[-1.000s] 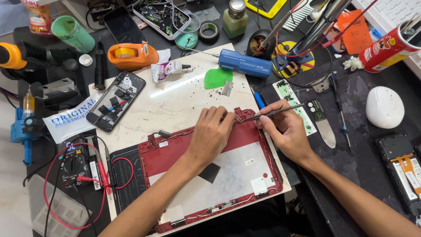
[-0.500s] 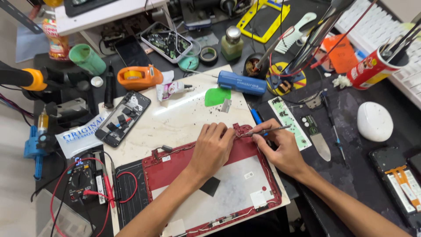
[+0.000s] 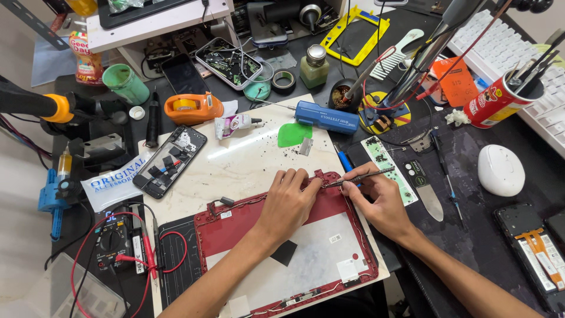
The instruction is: The person removes a screen panel from a laptop chassis, uses tweezers to manipulate internal wires along the frame, and wipes the components with a cloth.
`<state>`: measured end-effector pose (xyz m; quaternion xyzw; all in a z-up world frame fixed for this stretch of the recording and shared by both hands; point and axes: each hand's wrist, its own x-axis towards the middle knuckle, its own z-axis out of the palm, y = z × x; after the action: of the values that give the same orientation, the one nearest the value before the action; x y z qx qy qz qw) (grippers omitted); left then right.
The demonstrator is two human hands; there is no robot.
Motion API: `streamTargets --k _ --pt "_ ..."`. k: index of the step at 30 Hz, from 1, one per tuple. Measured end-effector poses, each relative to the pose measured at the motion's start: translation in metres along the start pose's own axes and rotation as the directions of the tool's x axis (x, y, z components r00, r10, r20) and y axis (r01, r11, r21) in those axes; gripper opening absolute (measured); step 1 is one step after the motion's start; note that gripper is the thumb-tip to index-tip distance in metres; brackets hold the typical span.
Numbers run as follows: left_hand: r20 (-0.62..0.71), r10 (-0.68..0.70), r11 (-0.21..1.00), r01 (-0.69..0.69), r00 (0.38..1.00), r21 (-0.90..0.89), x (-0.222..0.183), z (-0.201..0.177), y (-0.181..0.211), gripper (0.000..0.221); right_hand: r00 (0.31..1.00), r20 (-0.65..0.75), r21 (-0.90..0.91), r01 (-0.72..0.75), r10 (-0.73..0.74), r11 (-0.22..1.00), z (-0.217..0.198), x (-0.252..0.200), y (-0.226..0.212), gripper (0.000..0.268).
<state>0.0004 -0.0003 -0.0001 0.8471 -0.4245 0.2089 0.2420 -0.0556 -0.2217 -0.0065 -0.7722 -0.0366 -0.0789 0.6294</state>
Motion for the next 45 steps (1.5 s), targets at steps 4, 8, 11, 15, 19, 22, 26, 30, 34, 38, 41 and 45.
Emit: streamTargets --k 4,8,11,15,19,22,26,30,34,38,41,45 --pt "0.006 0.001 1.0 -0.001 1.0 0.002 0.001 0.002 0.0 0.022 1.0 -0.015 0.002 0.016 -0.016 1.0 0.0 0.0 0.003 0.015" --pt "0.003 0.006 1.0 -0.006 1.0 0.002 0.003 0.002 0.0 0.021 0.999 -0.006 0.025 0.034 -0.034 0.999 -0.001 0.0 0.004 0.014" --pt "0.01 0.007 1.0 -0.007 1.0 0.0 0.003 0.003 0.0 0.022 0.999 -0.03 0.031 0.027 -0.026 0.999 -0.001 0.0 0.006 0.015" --pt "0.027 0.013 1.0 -0.013 1.0 0.014 0.004 0.005 -0.001 0.022 0.999 0.001 0.088 0.036 -0.036 0.995 -0.002 0.0 0.009 0.015" --pt "0.038 0.041 0.998 -0.042 0.998 0.04 0.004 0.006 -0.002 0.023 1.0 0.0 0.106 -0.004 0.004 0.994 -0.003 0.0 0.008 0.016" --pt "0.065 0.066 0.995 -0.071 0.996 0.073 0.004 0.004 -0.003 0.022 0.999 -0.017 0.093 -0.033 0.035 0.995 -0.006 -0.002 0.006 0.016" --pt "0.073 0.081 0.992 -0.088 0.994 0.087 0.006 0.005 -0.002 0.024 0.996 -0.093 0.197 0.013 0.005 0.98 -0.009 -0.005 0.007 0.016" --pt "0.104 0.101 0.988 -0.112 0.989 0.106 0.005 0.003 -0.001 0.024 0.993 -0.119 0.184 0.012 0.01 0.983 -0.011 -0.004 0.008 0.016" --pt "0.122 0.121 0.981 -0.137 0.985 0.137 0.009 0.003 0.001 0.024 0.99 -0.136 0.197 -0.019 0.047 0.98 -0.012 -0.002 0.006 0.016" --pt "0.119 0.15 0.975 -0.167 0.981 0.147 0.01 0.003 0.002 0.022 0.989 -0.135 0.195 -0.032 0.06 0.98 -0.012 -0.001 0.005 0.016" --pt "0.106 0.172 0.97 -0.187 0.979 0.157 0.013 0.004 0.005 0.022 0.989 -0.134 0.197 -0.03 0.057 0.98 -0.013 -0.001 0.005 0.015" --pt "0.149 0.159 0.97 -0.183 0.976 0.161 0.015 0.005 0.008 0.019 0.988 -0.139 0.214 -0.03 0.061 0.976 -0.013 -0.001 0.006 0.016"
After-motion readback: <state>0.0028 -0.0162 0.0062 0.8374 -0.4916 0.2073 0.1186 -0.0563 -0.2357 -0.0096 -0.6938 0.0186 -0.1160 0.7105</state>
